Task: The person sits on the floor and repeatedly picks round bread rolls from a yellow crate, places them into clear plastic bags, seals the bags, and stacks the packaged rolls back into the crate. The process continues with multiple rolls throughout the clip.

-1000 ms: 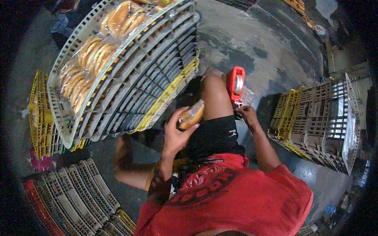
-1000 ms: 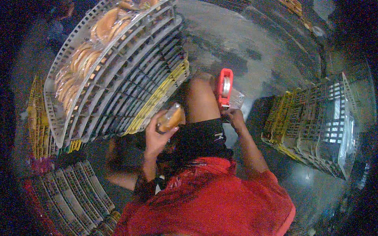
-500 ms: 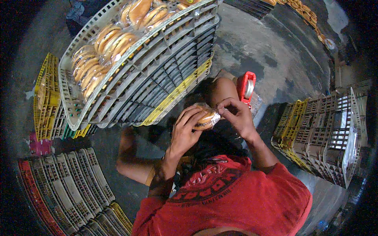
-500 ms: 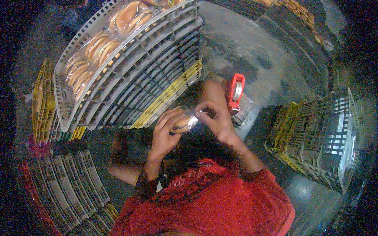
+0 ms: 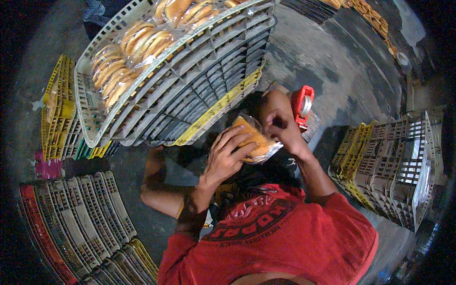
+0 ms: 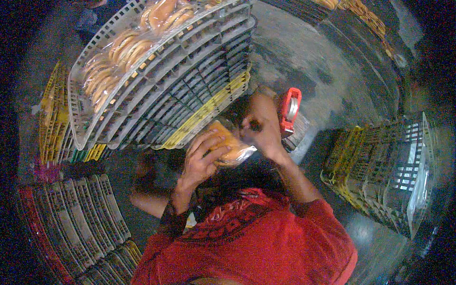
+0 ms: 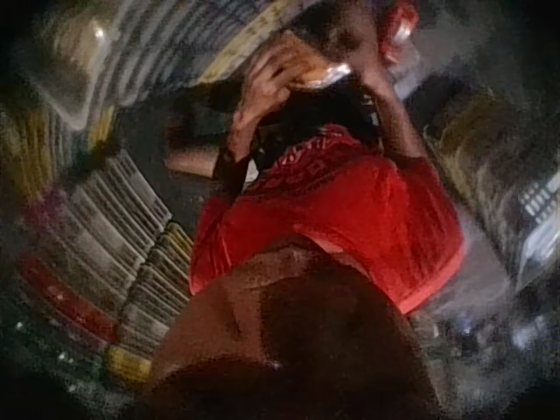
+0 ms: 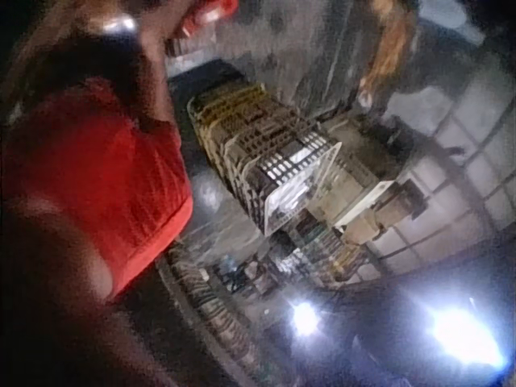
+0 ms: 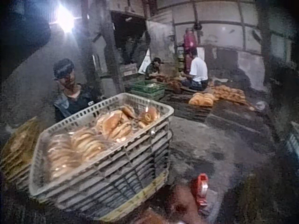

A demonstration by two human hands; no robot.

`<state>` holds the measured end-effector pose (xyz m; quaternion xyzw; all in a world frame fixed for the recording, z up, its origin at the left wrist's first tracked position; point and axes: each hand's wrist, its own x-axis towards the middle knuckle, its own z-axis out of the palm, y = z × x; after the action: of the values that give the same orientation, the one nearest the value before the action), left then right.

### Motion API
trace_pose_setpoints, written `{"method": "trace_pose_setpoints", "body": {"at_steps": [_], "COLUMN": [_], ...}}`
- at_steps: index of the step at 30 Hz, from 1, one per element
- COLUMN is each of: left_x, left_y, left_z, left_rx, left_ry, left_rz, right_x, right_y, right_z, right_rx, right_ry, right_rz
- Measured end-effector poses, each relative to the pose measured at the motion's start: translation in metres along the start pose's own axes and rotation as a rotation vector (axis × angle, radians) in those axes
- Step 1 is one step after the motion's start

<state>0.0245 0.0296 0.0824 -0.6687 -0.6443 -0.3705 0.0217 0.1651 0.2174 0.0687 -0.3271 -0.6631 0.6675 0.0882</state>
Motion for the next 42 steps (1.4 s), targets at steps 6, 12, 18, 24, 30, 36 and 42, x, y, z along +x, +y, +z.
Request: {"method": "trace_pose_setpoints", "body": {"at_steps": [6,12,18,24,30,36,42], "left_x": [0.035,0.077,0.153,0.143,0.148,0.132,0.049], "left_y": [0.025,0.017,-0.062,-0.173,-0.177,-0.078,-0.027], "left_z": [0.001,-0.085,-0.242,-0.246,-0.275,-0.255,-0.135], "left_rx": [-0.117,0.033,0.766,0.602,-0.094,-0.576,-1.220], "left_ry": [0.495,0.213,-0.157,-0.112,0.594,1.109,0.559], "left_rz": [-0.453,0.006,-0.508,-0.510,-0.701,-0.307,-0.388], "right_x": [-0.019,0.010,0.075,0.145,0.172,0.154,0.054], "right_y": [-0.004,-0.088,-0.162,-0.279,-0.290,-0.270,-0.207], "right_z": [0.020,0.037,-0.001,0.050,0.119,0.112,0.092], "right_rx": [-0.051,0.494,0.256,-0.162,-1.110,-0.411,0.023], "right_ry": [0.201,0.066,0.021,-0.379,-0.724,-0.499,-0.395], "right_rz": [-0.738,-0.381,-0.774,-1.172,-0.814,-0.954,-0.724]}}
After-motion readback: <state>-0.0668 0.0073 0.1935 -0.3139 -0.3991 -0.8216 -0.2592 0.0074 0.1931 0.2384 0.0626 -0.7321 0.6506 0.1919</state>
